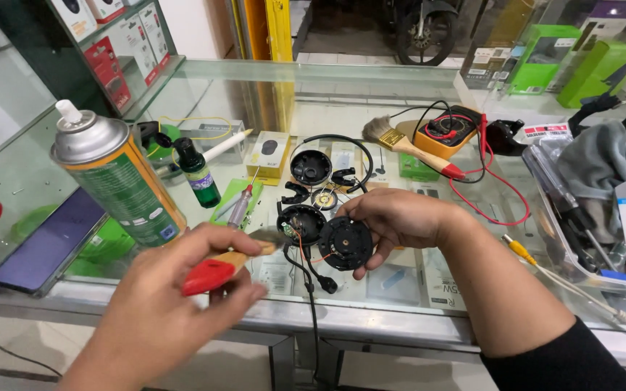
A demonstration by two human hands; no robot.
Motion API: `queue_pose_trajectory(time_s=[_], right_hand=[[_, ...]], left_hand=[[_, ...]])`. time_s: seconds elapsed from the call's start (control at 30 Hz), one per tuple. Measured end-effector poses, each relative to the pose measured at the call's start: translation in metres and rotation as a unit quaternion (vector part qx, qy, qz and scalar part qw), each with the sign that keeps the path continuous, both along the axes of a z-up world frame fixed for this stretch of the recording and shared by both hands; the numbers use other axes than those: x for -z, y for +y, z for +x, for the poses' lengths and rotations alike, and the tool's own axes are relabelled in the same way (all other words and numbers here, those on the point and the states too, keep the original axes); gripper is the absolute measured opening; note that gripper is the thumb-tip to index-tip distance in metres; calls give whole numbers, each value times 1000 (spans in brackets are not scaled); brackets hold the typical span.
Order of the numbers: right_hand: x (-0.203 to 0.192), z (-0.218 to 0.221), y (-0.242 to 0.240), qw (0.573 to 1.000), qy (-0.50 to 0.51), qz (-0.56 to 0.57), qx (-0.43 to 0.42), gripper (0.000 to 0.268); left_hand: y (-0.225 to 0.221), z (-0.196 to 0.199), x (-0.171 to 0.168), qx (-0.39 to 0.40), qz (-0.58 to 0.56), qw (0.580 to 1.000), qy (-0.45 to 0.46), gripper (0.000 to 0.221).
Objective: Cleaning and reassembling the components of a headphone ear cup using a brush and cleaning spray.
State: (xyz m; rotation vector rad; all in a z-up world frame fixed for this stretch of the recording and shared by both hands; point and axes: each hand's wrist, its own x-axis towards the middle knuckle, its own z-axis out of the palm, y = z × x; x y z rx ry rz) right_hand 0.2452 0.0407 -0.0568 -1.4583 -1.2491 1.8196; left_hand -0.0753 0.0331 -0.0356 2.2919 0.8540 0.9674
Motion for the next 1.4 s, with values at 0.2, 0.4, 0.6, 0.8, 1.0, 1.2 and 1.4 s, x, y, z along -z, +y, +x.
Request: queue_pose_trajectory(time_s=[0.2, 0.4, 0.6, 0.8, 1.0, 1.2, 1.4], right_hand=[[10, 10, 7, 999, 36, -5, -18, 38], [11, 18, 8, 998, 45, 11, 35, 25], [8, 15, 8, 998, 38, 11, 50, 34], [9, 15, 9, 998, 34, 21, 49, 38], [26, 26, 15, 995, 29, 15, 95, 34], [12, 15, 10, 997, 35, 8, 66, 43], [8, 10, 8, 993, 9, -21, 120, 31]], left_hand=[[45, 70, -29, 2, -10, 996, 90, 32], [77, 112, -27, 115, 104, 987, -36, 48], [83, 117, 4, 226, 115, 965, -67, 32], [92, 108, 12, 163, 334, 927, -39, 37], [69, 112, 9, 293, 211, 928, -89, 35], [79, 104, 8, 217, 173, 957, -83, 37], [91, 109, 14, 111, 312, 943, -22, 28]])
